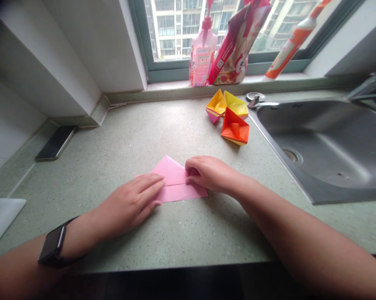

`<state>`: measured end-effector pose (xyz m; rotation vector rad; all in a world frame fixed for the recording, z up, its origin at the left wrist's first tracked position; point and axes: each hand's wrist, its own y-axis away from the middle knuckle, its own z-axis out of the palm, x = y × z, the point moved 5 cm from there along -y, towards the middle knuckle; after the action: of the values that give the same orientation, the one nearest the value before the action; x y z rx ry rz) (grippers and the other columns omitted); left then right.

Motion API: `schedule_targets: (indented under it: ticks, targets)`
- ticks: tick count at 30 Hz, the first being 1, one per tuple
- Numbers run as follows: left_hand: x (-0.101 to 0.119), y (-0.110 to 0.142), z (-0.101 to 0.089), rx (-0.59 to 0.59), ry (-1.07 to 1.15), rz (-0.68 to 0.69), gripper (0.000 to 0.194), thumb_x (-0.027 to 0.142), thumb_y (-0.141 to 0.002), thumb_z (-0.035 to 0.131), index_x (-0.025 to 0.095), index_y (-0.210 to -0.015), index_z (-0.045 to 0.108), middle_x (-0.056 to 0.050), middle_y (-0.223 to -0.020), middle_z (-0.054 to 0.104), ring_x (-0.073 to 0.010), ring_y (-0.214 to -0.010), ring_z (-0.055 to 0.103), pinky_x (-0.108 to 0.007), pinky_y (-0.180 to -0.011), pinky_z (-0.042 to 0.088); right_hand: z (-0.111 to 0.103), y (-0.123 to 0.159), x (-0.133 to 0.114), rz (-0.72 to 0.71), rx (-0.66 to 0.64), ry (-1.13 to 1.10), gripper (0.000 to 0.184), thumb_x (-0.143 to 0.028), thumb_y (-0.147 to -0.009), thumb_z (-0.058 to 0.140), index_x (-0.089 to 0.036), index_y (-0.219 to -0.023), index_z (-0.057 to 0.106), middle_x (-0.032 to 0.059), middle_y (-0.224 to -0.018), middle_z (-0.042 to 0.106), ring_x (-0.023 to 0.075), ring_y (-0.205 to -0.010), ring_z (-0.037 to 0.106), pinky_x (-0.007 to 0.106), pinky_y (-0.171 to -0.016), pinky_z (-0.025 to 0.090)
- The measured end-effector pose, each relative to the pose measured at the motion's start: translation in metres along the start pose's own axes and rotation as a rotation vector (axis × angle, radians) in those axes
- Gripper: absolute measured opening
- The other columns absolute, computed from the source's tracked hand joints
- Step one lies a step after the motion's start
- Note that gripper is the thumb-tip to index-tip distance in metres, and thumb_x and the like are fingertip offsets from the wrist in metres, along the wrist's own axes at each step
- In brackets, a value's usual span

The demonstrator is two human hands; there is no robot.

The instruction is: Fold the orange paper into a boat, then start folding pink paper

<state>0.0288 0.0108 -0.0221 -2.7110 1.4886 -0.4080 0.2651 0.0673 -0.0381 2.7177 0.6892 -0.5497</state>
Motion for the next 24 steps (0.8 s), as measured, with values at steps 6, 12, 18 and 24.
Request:
schedule_targets:
  ticks: [6,12,18,24]
  targets:
    - [-0.001,-0.007,0.021,-0.091,0.090,-0.005,0.055,0.043,-0.114,0.055,0.013,-0.161,0.054,-0.016,-0.167,0.055,-0.0332,-0.156,0.051,-0.051,-0.131,0.043,-0.001,0.000,0.000,-0.015,0.007,-0.020,0.008,-0.026,-0.091,0.078,-0.022,-0.092,0.071,0.0040,-0.093,0.072,0.0191,-0.080,0.060,0.030,-0.072,0.039]
    - [-0.004,-0.011,0.017,-0.095,0.086,-0.005,0.050,0.041,-0.115,0.053,0.014,-0.157,0.060,-0.014,-0.164,0.059,-0.0318,-0.151,0.055,-0.049,-0.131,0.042,-0.001,0.000,-0.001,0.000,-0.013,-0.036,0.008,-0.024,-0.091,0.078,-0.022,-0.094,0.071,0.0034,-0.093,0.073,0.0189,-0.081,0.061,0.030,-0.072,0.040]
    - [-0.005,-0.011,0.017,-0.111,0.105,-0.018,0.049,0.037,-0.114,0.054,0.015,-0.157,0.060,-0.014,-0.163,0.060,-0.0318,-0.151,0.056,-0.050,-0.130,0.043,0.006,-0.003,-0.012,0.116,0.090,0.100,0.030,-0.046,-0.092,0.084,-0.023,-0.087,0.065,0.0050,-0.094,0.074,0.0221,-0.086,0.063,0.032,-0.073,0.037]
    - [-0.006,-0.013,0.013,-0.109,0.143,-0.037,0.044,0.034,-0.112,0.055,0.019,-0.152,0.065,-0.012,-0.158,0.065,-0.0314,-0.146,0.059,-0.052,-0.125,0.048,0.010,-0.007,-0.026,0.210,0.075,0.224,0.043,-0.065,-0.097,0.073,-0.023,-0.087,0.065,0.0096,-0.098,0.076,0.0262,-0.089,0.066,0.035,-0.070,0.035]
